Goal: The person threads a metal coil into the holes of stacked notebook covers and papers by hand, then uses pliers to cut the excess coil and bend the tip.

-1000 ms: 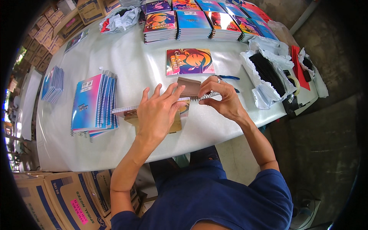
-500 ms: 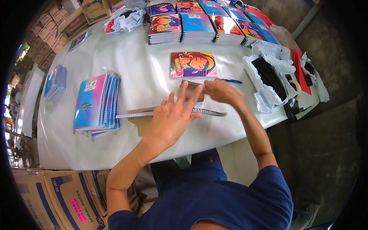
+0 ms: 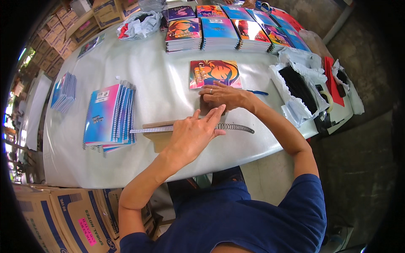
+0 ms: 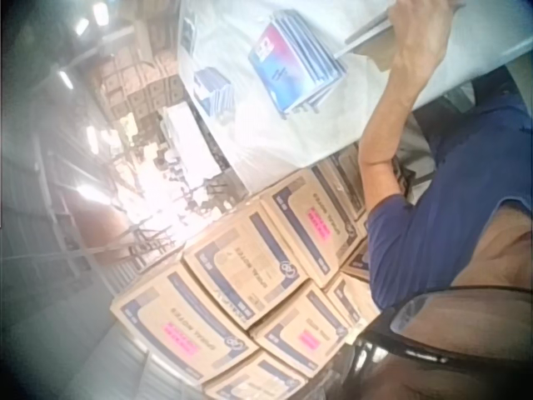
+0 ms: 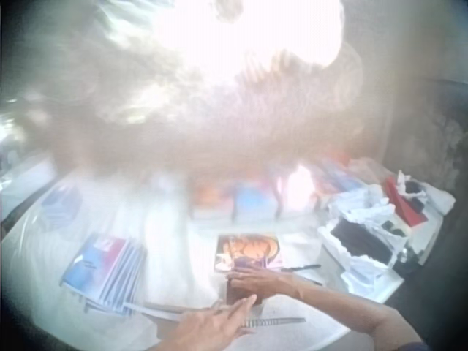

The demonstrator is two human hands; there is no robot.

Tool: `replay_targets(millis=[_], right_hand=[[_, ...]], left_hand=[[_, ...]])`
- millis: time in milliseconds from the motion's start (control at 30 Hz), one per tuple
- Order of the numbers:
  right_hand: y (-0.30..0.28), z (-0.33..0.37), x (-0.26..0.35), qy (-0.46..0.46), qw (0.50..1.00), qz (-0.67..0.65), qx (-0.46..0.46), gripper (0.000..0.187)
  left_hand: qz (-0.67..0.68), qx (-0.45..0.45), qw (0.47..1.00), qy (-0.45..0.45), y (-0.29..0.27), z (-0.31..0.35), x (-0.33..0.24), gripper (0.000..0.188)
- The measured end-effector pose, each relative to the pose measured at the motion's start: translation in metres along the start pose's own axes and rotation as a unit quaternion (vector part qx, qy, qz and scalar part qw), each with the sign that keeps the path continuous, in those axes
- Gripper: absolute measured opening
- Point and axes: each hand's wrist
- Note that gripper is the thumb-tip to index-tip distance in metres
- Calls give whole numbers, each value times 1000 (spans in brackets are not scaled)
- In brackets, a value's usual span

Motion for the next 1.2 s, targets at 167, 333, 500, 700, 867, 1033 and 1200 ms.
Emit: replay_targets(millis=[167,333,500,700,867,1033,1200], right_hand=[[-8,13,4,95,974,-195,73,72],[-43,30,16,150,926,-344,-38,60],[-84,34,41,98,862,-494,-54,57],[-71,43,33,59,797,-582,-147,60],[-67,25,40,47,765,-624,-153,59],[-80,1,47,160,883,-441,-15,62],[-60,8,47,27,739,-648,-183,50]], left_hand=[[36,-136,989,-39,-4,0,9,92],[94,-200,974,-49,1,5,18,103],[65,-228,968,-81,1,7,20,108],[67,-237,965,-91,-2,9,22,111],[43,-236,965,-104,-4,14,27,111],[44,-243,963,-111,-5,21,31,110],[44,-239,960,-136,-6,27,37,109]])
Point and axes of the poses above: each hand's wrist, its own z-axis away from the middle knuckle, its own y-axis out of the palm, x = y × z, and after that the axes turned 3 degrees about -y, right-handed
